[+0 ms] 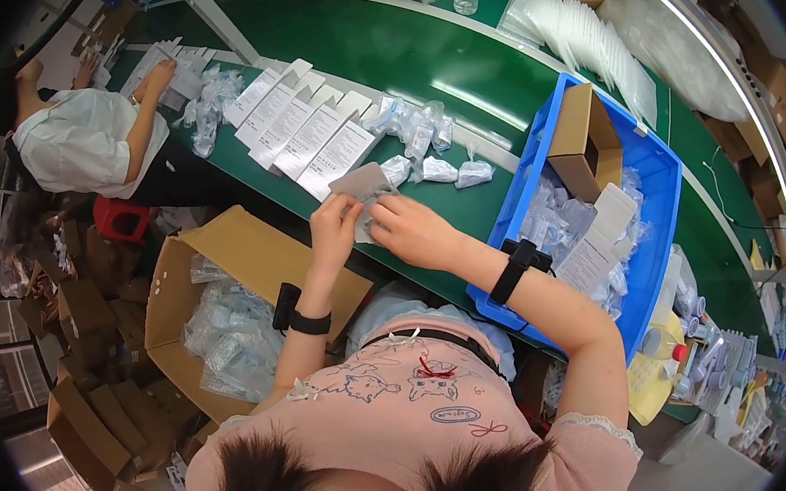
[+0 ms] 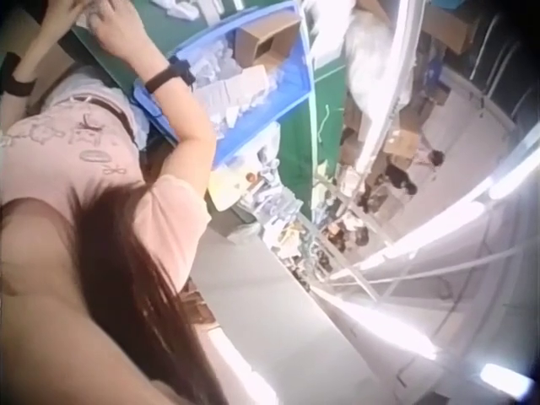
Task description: The person repeatedly packs items by hand, taking a box from the table, retrieving a bubble-wrapped object from a large carton, and sliding it into the box. They then fold the box flaps closed and place the finished package onto the green workbench alongside other completed boxes.
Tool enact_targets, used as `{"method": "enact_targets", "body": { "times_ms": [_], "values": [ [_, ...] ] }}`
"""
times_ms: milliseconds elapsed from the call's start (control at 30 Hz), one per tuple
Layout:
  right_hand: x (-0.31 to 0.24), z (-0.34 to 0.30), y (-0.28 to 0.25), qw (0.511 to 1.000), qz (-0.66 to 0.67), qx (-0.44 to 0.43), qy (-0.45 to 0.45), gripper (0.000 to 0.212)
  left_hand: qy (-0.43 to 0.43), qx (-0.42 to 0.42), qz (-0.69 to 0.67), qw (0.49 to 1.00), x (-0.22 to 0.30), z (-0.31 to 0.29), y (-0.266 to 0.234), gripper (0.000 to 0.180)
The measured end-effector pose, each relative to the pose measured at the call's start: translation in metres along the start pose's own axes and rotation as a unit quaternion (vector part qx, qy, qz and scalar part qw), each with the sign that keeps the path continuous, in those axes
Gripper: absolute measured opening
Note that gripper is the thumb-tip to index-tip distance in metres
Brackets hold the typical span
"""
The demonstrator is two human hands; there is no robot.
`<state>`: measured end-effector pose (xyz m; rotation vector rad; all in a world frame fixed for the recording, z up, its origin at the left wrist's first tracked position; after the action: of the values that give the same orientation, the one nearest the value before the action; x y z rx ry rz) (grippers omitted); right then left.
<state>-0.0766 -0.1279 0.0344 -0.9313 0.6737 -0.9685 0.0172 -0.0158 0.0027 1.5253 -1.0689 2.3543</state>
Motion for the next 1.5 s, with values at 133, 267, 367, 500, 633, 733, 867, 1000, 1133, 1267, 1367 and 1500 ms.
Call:
{"method": "enact_targets", "body": {
  "times_ms": [133, 267, 367, 500, 633, 733, 867, 1000, 1133, 1267, 1367, 1500],
  "values": [
    [0.002, -0.016, 0.02, 0.968, -0.079, -0.233, 0.049, 0.026, 0.049, 0.027, 0.006, 0.998, -0.003, 0.001, 0.006, 0.009],
    [-0.004, -0.015, 0.005, 0.991, -0.021, -0.109, 0.08, 0.027, 0.004, 0.005, -0.025, 1.0, -0.001, 0.003, 0.008, 0.008],
    [0.002, -0.014, -0.015, 0.983, 0.044, -0.053, 0.168, 0.035, -0.002, -0.004, -0.028, 1.0, -0.002, 0.006, 0.005, 0.008],
    [0.018, -0.023, -0.031, 0.945, 0.113, -0.005, 0.306, 0.05, -0.014, -0.023, -0.036, 0.999, 0.003, 0.007, 0.004, 0.009],
    [0.03, -0.045, -0.018, 0.898, 0.216, -0.064, 0.379, 0.071, 0.018, -0.005, -0.071, 0.997, 0.023, 0.006, 0.005, 0.008],
    [0.031, -0.05, -0.016, 0.894, 0.274, -0.085, 0.345, 0.083, 0.021, 0.006, -0.104, 0.994, 0.045, 0.011, -0.003, 0.008],
    [0.026, -0.036, -0.042, 0.904, 0.309, -0.066, 0.288, 0.093, -0.004, -0.032, -0.152, 0.988, 0.079, 0.019, -0.022, 0.008],
    [0.023, -0.016, -0.069, 0.888, 0.323, -0.079, 0.318, 0.094, 0.003, -0.032, -0.206, 0.978, 0.092, 0.023, -0.038, 0.007],
    [0.03, 0.001, -0.099, 0.896, 0.313, -0.022, 0.313, 0.089, -0.015, 0.055, -0.41, 0.911, 0.105, 0.03, -0.046, 0.013],
    [0.044, 0.023, -0.135, 0.849, 0.396, 0.136, 0.322, 0.085, -0.092, 0.067, -0.567, 0.816, 0.097, 0.031, -0.032, 0.022],
    [0.049, 0.061, -0.167, 0.771, 0.487, 0.253, 0.324, 0.078, -0.102, 0.023, -0.569, 0.815, 0.078, 0.027, -0.01, 0.024],
    [0.047, 0.102, -0.177, 0.703, 0.526, 0.373, 0.3, 0.067, -0.096, -0.09, -0.493, 0.86, 0.075, 0.013, 0.016, 0.031]
  ]
}}
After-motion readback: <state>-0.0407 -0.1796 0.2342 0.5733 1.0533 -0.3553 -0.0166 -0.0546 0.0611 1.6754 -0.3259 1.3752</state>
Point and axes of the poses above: each hand's wrist, its own z-axis towards the middle knuckle, its own y-axis out of the palm, x = y × z, the point moved 3 cm from there along z, towards the middle knuckle, and after that the axes turned 7 degrees about -z, right-handed, at the moved point
